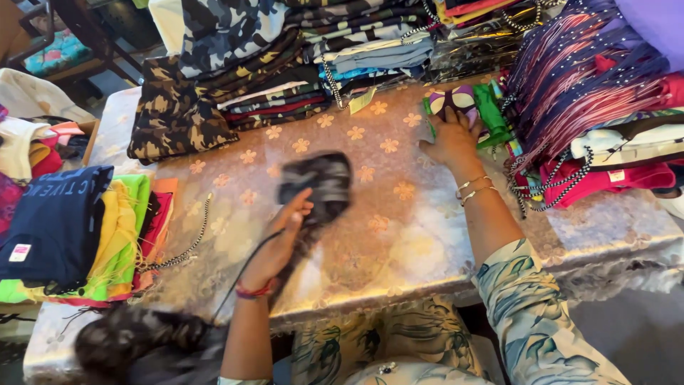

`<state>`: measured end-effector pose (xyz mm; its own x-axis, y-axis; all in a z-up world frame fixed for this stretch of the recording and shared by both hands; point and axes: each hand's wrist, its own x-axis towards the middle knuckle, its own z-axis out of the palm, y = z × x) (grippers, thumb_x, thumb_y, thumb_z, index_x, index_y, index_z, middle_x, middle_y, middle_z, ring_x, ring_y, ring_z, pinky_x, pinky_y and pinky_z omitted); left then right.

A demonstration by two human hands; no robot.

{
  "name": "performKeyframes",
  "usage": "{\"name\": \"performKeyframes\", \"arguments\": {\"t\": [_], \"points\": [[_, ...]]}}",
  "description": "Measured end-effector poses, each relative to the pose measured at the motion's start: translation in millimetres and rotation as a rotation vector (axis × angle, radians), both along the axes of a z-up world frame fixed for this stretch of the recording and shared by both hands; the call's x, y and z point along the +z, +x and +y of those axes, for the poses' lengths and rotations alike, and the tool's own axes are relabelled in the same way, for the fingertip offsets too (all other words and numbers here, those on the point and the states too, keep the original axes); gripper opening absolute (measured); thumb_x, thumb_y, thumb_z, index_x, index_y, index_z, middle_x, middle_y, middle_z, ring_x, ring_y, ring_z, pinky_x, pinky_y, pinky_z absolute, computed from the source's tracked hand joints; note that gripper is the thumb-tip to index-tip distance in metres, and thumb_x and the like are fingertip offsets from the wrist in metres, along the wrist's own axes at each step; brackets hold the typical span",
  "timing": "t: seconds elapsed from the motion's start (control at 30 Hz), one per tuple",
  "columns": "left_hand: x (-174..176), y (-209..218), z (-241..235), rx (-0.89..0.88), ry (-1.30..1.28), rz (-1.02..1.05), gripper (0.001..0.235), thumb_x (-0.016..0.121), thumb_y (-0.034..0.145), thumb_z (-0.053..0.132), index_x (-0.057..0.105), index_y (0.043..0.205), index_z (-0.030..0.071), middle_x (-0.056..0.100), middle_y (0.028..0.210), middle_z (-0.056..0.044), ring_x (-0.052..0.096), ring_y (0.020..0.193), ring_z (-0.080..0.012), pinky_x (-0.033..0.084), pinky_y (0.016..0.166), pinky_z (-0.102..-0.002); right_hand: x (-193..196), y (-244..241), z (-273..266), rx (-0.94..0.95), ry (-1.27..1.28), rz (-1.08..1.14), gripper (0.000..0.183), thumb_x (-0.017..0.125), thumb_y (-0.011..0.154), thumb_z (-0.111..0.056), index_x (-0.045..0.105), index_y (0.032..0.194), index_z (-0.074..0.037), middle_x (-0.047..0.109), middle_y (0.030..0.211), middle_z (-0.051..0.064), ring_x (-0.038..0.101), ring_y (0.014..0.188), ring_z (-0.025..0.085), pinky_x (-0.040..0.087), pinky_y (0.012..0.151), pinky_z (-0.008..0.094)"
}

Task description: The person folds a green patterned cloth, a purple patterned cloth, and a black patterned cloth on a table. Each item is smoothed, folded into a compact rectangle, and placed aside.

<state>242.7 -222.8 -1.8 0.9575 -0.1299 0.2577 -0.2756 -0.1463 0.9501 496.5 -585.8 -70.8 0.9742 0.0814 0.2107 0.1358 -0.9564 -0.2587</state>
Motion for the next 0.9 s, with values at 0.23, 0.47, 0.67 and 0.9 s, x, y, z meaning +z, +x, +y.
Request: {"name": "performKeyframes", "arguments": {"t": [0.23,0.47,0.67,0.9], "points": [[-26,-16,16,0.327,0.194,0.005,0.062,0.034,0.108,0.052,0.053,0.143,0.004,0.064,0.132,-0.013,0.055,0.13,-0.0225,0.036,0.114,-0.038,31,-38,44,0.518,0.222,-0.03,0.059,0.074,0.09,-0.051,0.058,0.139,-0.02,0.059,0.155,0.005,0.067,0.11,0.029,0.05,0.111,0.045],[-8,-117,94,0.462,0.332,0.122,0.065,0.033,0.105,0.051,0.048,0.146,0.003,0.06,0.141,-0.016,0.051,0.136,-0.025,0.035,0.113,-0.038,35,-95,111,1.109,0.183,-0.116,0.039,0.074,0.088,-0.03,0.067,0.12,-0.011,0.066,0.122,0.011,0.062,0.114,0.03,0.046,0.098,0.045],[1,-190,163,0.51,0.478,0.246,0.053,0.039,0.105,0.037,0.049,0.148,0.008,0.063,0.137,-0.018,0.054,0.135,-0.0256,0.035,0.113,-0.038,29,-73,99,0.833,0.091,-0.165,0.009,0.065,0.092,-0.021,0.069,0.097,-0.016,0.071,0.1,0.003,0.066,0.105,0.026,0.046,0.092,0.045],[115,-177,98,0.516,1.019,0.332,0.052,0.05,0.099,0.033,0.053,0.15,0.022,0.075,0.118,-0.014,0.071,0.116,-0.0284,0.052,0.098,-0.039,49,-91,100,0.951,0.329,-0.102,0.023,0.069,0.092,-0.029,0.068,0.104,-0.01,0.071,0.107,0.008,0.068,0.103,0.03,0.052,0.091,0.044]]}}
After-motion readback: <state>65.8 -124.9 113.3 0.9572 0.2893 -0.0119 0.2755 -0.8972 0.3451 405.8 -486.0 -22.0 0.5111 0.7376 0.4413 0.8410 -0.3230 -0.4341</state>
